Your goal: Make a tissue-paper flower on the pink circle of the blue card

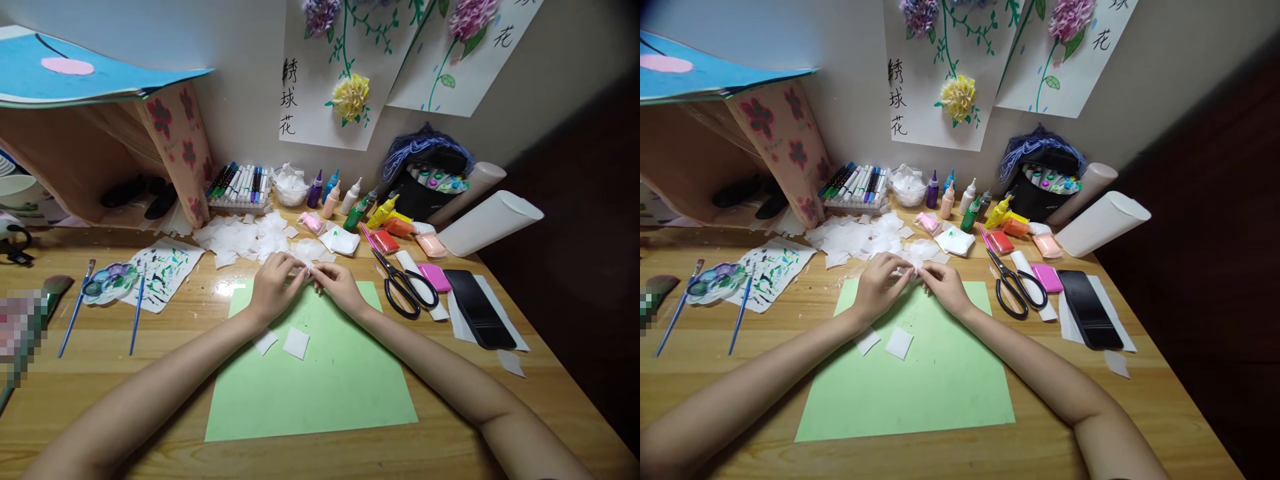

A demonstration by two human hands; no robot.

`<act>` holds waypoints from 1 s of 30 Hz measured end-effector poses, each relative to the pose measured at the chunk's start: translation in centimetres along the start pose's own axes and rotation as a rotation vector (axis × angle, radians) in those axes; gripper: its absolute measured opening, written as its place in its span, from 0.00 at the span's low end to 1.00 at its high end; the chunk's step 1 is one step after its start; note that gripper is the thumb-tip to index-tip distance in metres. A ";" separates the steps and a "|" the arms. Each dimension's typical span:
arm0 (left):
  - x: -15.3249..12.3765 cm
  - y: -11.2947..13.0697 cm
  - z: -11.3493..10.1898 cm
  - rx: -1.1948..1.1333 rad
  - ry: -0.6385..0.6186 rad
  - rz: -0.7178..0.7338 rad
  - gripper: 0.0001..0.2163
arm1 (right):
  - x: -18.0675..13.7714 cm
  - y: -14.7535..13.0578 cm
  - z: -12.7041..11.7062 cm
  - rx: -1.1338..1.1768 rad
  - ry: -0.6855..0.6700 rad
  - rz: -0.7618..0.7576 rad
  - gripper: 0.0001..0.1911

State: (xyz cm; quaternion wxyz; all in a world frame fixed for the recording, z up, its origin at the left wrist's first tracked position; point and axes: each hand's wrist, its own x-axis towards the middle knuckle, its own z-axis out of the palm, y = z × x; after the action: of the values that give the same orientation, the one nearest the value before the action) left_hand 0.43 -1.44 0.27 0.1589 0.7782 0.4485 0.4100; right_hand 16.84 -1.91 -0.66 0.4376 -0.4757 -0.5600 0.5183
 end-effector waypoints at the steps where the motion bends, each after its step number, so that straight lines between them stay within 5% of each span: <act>1: 0.0 0.0 0.0 0.015 -0.021 0.035 0.06 | 0.0 0.0 0.0 0.004 -0.008 -0.004 0.15; 30: 0.2 -0.1 0.1 -0.116 -0.032 0.001 0.04 | -0.4 -0.1 -0.1 -0.123 -0.038 -0.043 0.13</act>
State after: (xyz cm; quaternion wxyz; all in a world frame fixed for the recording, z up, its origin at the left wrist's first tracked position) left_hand 0.47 -1.17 0.27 0.2107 0.7743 0.4211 0.4228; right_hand 16.96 -2.29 -0.53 0.4080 -0.4796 -0.6091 0.4823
